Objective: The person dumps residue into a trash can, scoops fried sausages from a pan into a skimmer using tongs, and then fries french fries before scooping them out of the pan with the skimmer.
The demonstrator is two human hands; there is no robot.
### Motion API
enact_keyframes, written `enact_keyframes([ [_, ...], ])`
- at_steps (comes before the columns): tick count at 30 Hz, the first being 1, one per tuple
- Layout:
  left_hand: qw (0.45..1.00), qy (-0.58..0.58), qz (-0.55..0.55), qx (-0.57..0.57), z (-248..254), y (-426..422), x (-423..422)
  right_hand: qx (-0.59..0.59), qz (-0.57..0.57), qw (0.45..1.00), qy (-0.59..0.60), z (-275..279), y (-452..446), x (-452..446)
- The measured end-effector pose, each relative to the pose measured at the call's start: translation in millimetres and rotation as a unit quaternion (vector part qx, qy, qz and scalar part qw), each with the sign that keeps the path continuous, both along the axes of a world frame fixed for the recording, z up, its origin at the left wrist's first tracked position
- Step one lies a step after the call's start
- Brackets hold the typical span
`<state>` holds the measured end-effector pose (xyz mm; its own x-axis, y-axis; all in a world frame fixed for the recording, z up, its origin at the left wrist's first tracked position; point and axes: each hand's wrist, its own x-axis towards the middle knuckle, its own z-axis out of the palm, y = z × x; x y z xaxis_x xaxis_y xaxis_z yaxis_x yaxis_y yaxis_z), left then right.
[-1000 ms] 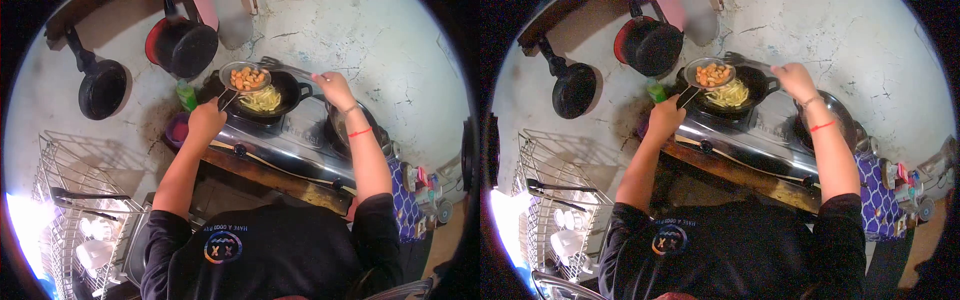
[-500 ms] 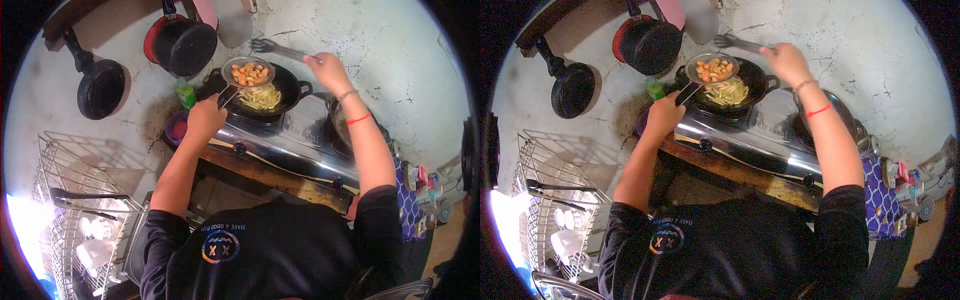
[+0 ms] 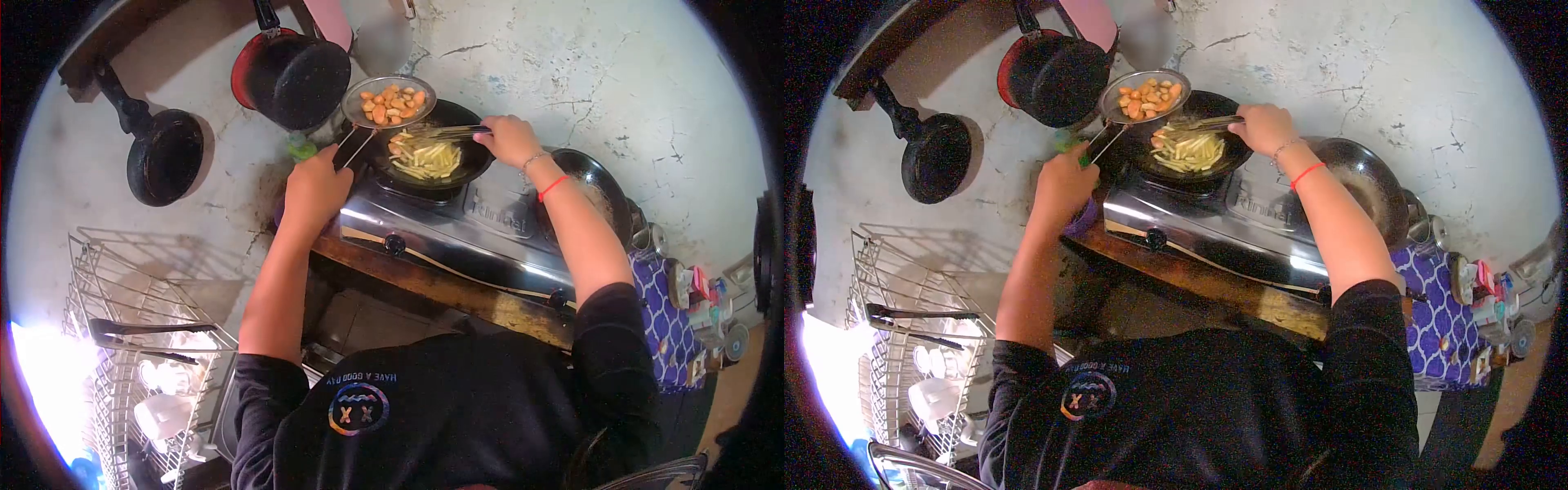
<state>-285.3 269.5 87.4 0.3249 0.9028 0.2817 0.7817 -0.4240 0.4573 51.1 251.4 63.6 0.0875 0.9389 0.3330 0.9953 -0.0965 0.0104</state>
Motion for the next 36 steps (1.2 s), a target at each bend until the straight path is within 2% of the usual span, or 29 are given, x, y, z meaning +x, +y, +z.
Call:
enact_keyframes([
  [9, 0.999, -0.002, 0.013, -0.031, 11, -2, 1, -0.035, -0.037, 0.998, -0.027, 8, 12, -18],
  [13, 1.0, -0.014, 0.015, 0.003, 2, 0, 1, -0.097, -0.068, 0.993, 0.015, 15, 12, -24],
  [14, 1.0, -0.014, 0.014, 0.005, 3, 0, 1, -0.095, -0.069, 0.993, 0.015, 16, 12, -21],
  [18, 1.0, -0.004, 0.016, -0.015, 4, -4, 1, -0.075, -0.061, 0.986, 0.136, 15, 14, 7],
  [24, 1.0, 0.012, 0.024, -0.011, -16, 0, -2, -0.033, -0.047, 0.99, 0.128, 55, -17, 33],
  [28, 0.999, 0.044, 0.006, -0.03, -27, -5, 1, 0.024, -0.052, 0.981, 0.183, 79, -30, 25],
  [31, 0.999, 0.031, -0.007, -0.019, -39, -4, 8, 0.028, -0.04, 0.982, 0.184, 84, -32, 1],
  [33, 1.0, 0.021, -0.017, -0.006, -43, -3, 12, 0.03, 0.012, 0.988, 0.148, 82, -28, -15],
  [36, 0.996, 0.047, -0.024, -0.07, -23, -8, 14, 0.008, 0.005, 0.994, 0.106, 83, -24, -31],
])
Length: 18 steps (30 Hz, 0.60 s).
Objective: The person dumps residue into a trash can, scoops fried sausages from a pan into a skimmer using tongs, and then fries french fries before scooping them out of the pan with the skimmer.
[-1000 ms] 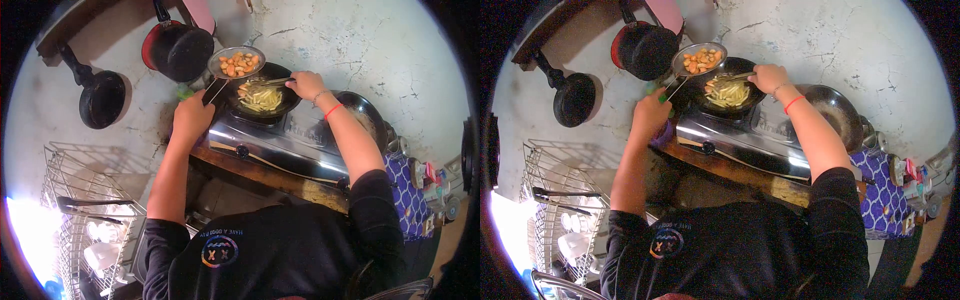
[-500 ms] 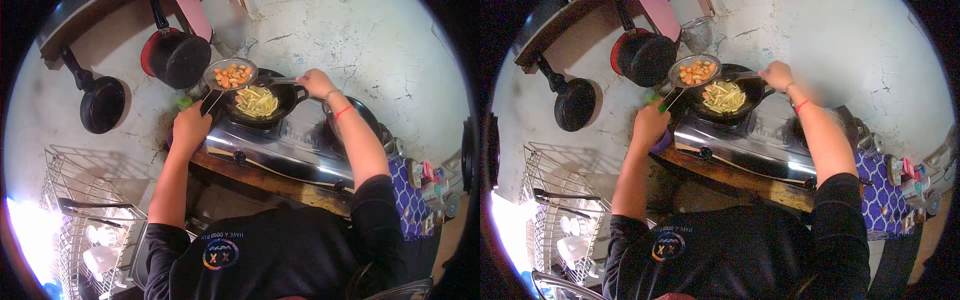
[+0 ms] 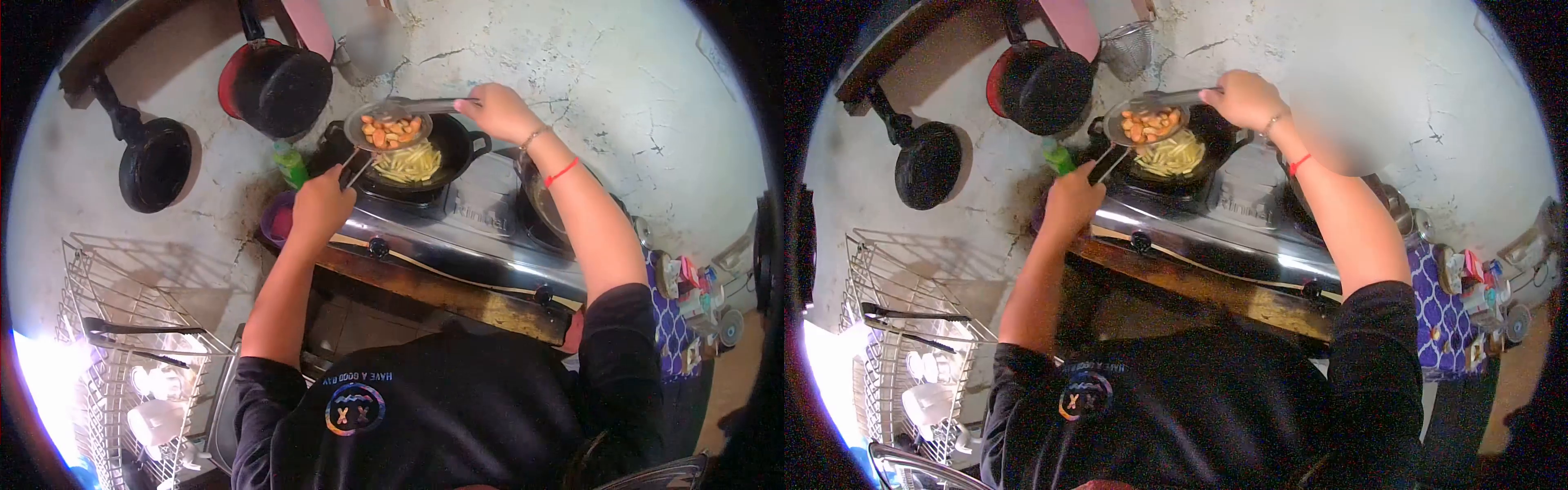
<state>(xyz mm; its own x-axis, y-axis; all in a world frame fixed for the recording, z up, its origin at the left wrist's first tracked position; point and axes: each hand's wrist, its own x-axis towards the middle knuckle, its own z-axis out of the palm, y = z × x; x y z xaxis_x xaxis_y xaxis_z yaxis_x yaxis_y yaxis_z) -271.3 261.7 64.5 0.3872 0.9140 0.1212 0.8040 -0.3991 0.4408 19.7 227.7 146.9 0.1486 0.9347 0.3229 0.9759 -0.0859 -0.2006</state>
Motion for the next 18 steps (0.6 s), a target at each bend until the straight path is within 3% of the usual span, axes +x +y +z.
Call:
enact_keyframes([
  [2, 1.0, -0.002, 0.001, 0.024, 0, 4, 0, 0.02, 0.013, 0.998, -0.066, 15, -6, 3],
  [5, 0.999, -0.028, 0.013, 0.017, 7, 3, 0, -0.01, -0.011, 0.999, -0.053, 49, -28, 11],
  [8, 0.999, -0.029, 0.001, 0.044, -1, 9, 3, 0.043, 0.002, 0.998, -0.047, 66, -49, 29],
  [12, 0.999, -0.028, 0.031, 0.029, -1, 13, -3, 0.062, -0.072, 0.995, -0.005, 51, -51, 58],
  [15, 0.998, -0.017, 0.046, 0.045, 3, 18, -4, -0.008, -0.12, 0.992, -0.047, 22, -38, 86],
  [18, 0.998, -0.035, 0.03, 0.043, 13, 16, -8, -0.052, -0.129, 0.99, 0.028, -14, -24, 63],
])
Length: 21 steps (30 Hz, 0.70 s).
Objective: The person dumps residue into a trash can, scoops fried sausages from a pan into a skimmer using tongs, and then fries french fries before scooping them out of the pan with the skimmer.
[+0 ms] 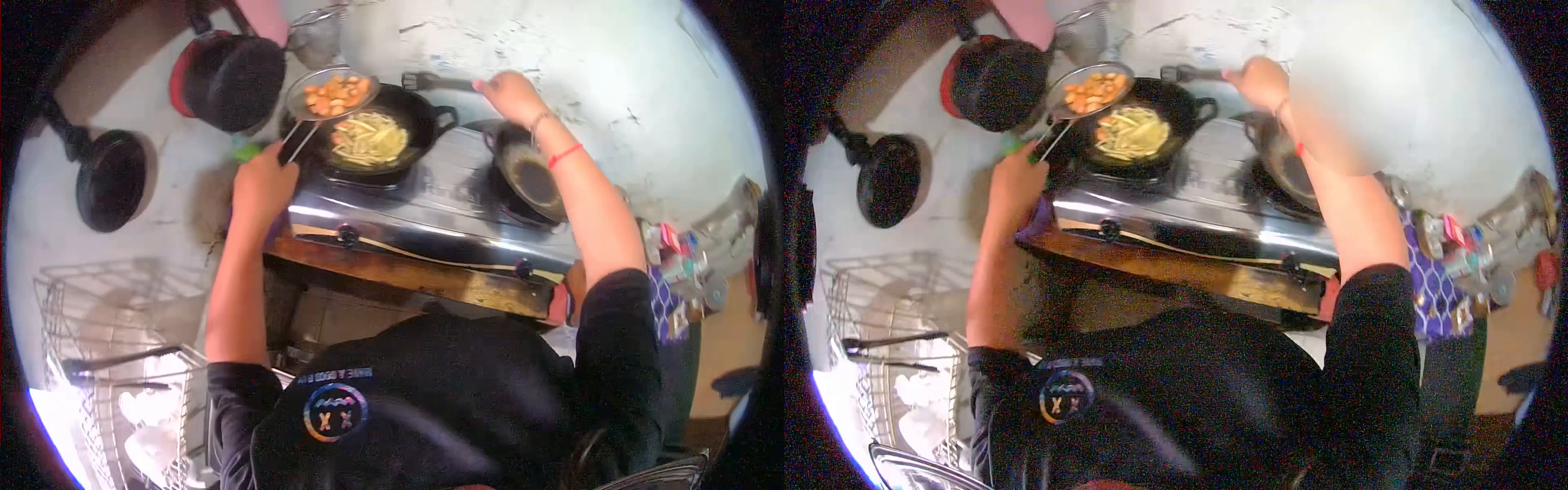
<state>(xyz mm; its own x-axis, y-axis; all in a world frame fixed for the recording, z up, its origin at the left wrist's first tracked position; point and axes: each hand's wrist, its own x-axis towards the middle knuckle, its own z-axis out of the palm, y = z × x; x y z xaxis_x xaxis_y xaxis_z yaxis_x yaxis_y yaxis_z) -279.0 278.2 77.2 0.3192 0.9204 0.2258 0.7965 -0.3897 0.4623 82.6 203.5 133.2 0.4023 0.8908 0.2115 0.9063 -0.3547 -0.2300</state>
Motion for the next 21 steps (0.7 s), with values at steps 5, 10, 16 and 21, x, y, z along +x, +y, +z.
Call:
enact_keyframes([
  [5, 1.0, -0.001, 0.008, 0.027, 10, 7, -5, 0.034, 0.073, 0.995, 0.052, -61, 35, -39],
  [10, 1.0, 0.0, 0.01, 0.023, 18, 8, -6, 0.04, 0.086, 0.995, 0.027, -81, 50, -83],
  [16, 1.0, -0.014, -0.008, 0.022, 16, 5, -6, 0.014, 0.073, 0.997, -0.005, -89, 53, -103],
  [21, 1.0, -0.01, -0.018, 0.02, 16, 4, -3, 0.008, 0.061, 0.998, -0.009, -95, 57, -110],
])
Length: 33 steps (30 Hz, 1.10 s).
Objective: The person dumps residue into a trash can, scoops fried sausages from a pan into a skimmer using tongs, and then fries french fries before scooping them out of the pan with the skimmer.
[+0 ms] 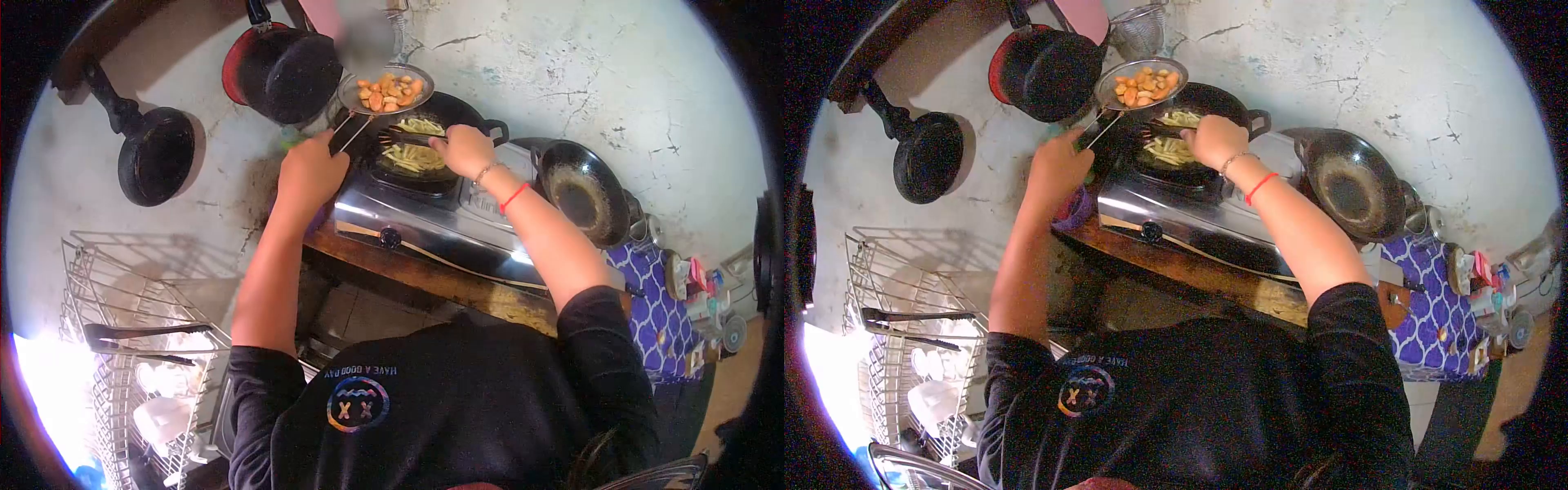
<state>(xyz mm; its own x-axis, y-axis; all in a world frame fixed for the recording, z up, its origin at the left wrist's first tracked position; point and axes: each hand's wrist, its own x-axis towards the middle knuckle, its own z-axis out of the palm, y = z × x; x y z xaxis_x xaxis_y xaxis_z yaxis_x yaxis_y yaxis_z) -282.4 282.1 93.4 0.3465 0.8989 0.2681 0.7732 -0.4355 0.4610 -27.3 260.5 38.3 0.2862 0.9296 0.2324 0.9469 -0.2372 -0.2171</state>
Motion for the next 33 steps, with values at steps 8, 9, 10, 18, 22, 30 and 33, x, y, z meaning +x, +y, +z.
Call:
enact_keyframes([
  [8, 1.0, -0.003, -0.005, 0.026, -5, 2, 1, 0.005, 0.028, 0.996, 0.084, 10, -14, 20],
  [9, 1.0, -0.003, -0.004, 0.028, -5, 2, 0, 0.012, 0.02, 0.994, 0.106, 12, -19, 26],
  [10, 1.0, -0.004, -0.002, 0.028, -5, 3, -1, 0.019, 0.011, 0.992, 0.127, 15, -25, 32],
  [18, 1.0, 0.003, -0.005, 0.004, -23, 8, 1, 0.037, -0.076, 0.978, 0.192, 63, -94, 77],
  [22, 1.0, 0.02, -0.003, 0.013, -47, 3, 10, 0.077, -0.069, 0.983, 0.151, 94, -94, 84],
  [30, 0.999, -0.007, -0.031, -0.035, -59, -24, 26, 0.082, -0.018, 0.995, 0.055, 87, -68, 49],
  [33, 0.998, -0.025, -0.05, -0.035, -64, -28, 24, 0.093, -0.021, 0.994, 0.054, 83, -76, 49],
])
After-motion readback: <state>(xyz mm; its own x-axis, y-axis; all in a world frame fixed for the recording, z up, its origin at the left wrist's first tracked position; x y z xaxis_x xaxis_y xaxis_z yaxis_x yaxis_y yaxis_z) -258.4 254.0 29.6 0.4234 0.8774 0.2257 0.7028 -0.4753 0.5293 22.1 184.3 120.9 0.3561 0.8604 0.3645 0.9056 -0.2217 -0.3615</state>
